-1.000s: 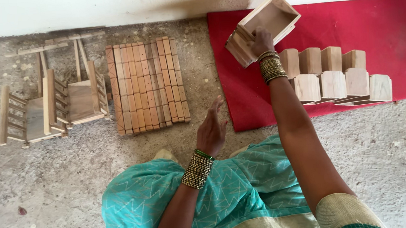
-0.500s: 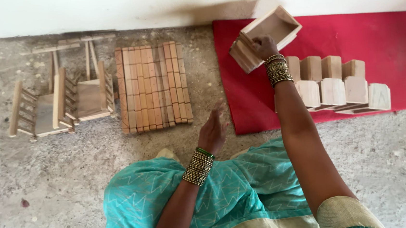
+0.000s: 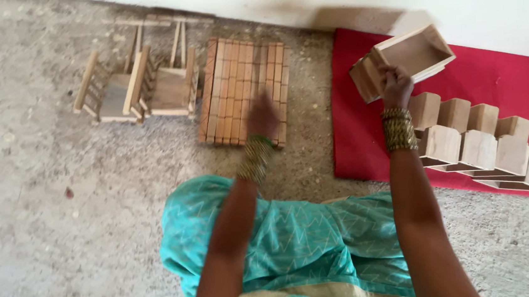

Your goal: The person sits on the floor and handles small wooden toy furniture pieces, picking up and turning over miniature boxes and chairs, fitting pieces together, and stacking slatted panels and parts into groups on a red mat.

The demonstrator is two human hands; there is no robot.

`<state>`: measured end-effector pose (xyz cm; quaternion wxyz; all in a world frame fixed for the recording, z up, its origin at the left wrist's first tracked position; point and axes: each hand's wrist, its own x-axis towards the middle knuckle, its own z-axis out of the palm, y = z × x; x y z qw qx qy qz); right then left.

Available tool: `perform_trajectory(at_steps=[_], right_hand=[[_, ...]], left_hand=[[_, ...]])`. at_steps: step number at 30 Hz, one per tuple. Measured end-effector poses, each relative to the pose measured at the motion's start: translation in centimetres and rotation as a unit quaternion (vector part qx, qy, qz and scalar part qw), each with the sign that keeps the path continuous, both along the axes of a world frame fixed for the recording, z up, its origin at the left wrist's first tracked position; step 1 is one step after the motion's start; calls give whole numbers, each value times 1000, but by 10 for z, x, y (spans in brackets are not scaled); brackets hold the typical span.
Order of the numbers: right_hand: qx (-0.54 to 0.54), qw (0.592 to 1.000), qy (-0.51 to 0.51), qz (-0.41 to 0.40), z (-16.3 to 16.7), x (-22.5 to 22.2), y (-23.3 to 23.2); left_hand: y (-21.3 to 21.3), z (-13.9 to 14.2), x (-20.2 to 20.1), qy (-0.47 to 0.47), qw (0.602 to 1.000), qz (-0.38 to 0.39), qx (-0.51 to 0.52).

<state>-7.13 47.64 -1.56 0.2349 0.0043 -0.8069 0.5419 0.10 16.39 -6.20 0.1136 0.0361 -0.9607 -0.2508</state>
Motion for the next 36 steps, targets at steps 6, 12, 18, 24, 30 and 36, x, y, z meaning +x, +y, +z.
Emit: perform_trajectory(at_steps=[6, 12, 18, 24, 30, 36], right_hand=[[45, 996, -52, 58, -57, 82, -28], [-40, 978, -165, 119, -86, 100, -47], [-31, 981, -148, 121, -94, 103, -40], [-67, 985, -109, 113, -84, 106, -31], [-175, 972, -87, 131, -67, 135, -30], [-354, 911, -108, 180, -65, 170, -43]], left_hand=[[-141, 35, -26, 175, 906, 262, -282], [-162, 43, -30, -161, 954, 252, -12], [-172, 40, -36, -150, 949, 264, -85], [-168, 59, -37, -93, 945, 310, 43], [-129, 81, 10, 132, 826, 94, 539], [-12, 36, 96, 41, 688, -57, 722]])
